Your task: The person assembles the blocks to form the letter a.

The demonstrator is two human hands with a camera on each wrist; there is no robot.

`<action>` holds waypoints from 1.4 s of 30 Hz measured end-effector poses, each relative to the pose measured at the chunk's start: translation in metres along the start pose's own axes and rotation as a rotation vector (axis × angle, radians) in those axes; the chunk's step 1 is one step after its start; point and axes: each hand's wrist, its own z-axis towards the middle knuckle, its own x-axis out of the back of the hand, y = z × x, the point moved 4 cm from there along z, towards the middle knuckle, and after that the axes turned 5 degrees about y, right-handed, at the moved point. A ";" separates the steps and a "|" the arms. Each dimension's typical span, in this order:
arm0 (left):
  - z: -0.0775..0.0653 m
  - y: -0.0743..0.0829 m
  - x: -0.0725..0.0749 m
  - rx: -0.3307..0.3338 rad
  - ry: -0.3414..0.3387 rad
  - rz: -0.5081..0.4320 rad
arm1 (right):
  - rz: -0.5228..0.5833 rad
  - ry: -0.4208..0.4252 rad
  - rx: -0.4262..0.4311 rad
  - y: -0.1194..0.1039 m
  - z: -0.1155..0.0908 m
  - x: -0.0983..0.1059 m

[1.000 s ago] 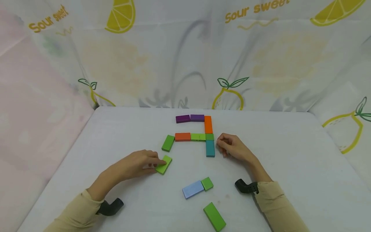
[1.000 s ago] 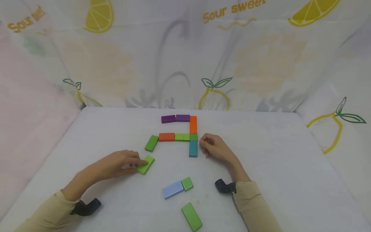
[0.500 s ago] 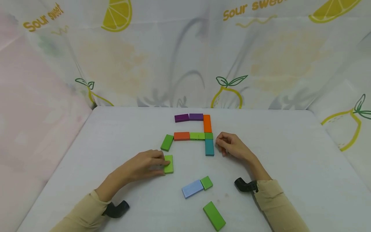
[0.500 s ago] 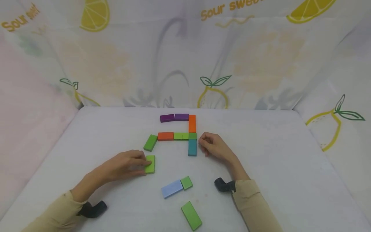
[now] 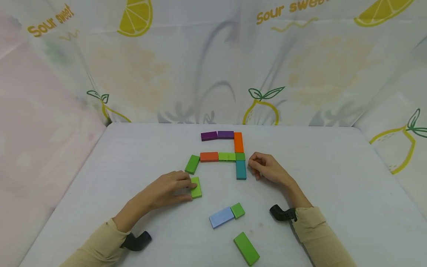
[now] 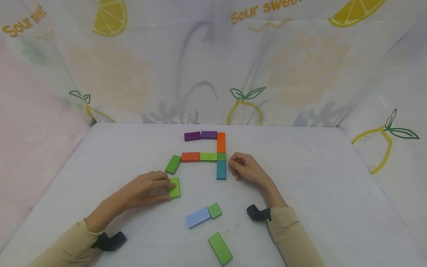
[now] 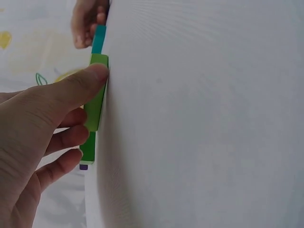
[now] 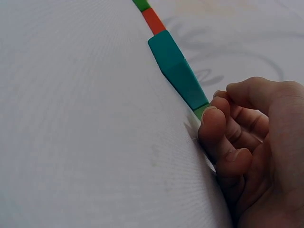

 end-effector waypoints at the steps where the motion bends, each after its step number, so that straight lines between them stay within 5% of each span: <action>1: 0.000 0.000 0.000 0.009 0.002 0.000 | 0.005 -0.001 -0.001 0.000 0.000 0.000; 18: 0.003 -0.005 -0.003 0.118 0.029 0.038 | -0.002 -0.002 -0.010 -0.003 0.000 -0.001; 26: 0.004 -0.006 -0.006 0.129 0.027 0.009 | -0.026 -0.013 -0.016 -0.029 -0.007 -0.001; 42: 0.008 -0.002 -0.008 0.133 0.075 0.028 | -0.008 0.003 0.010 -0.003 -0.001 0.000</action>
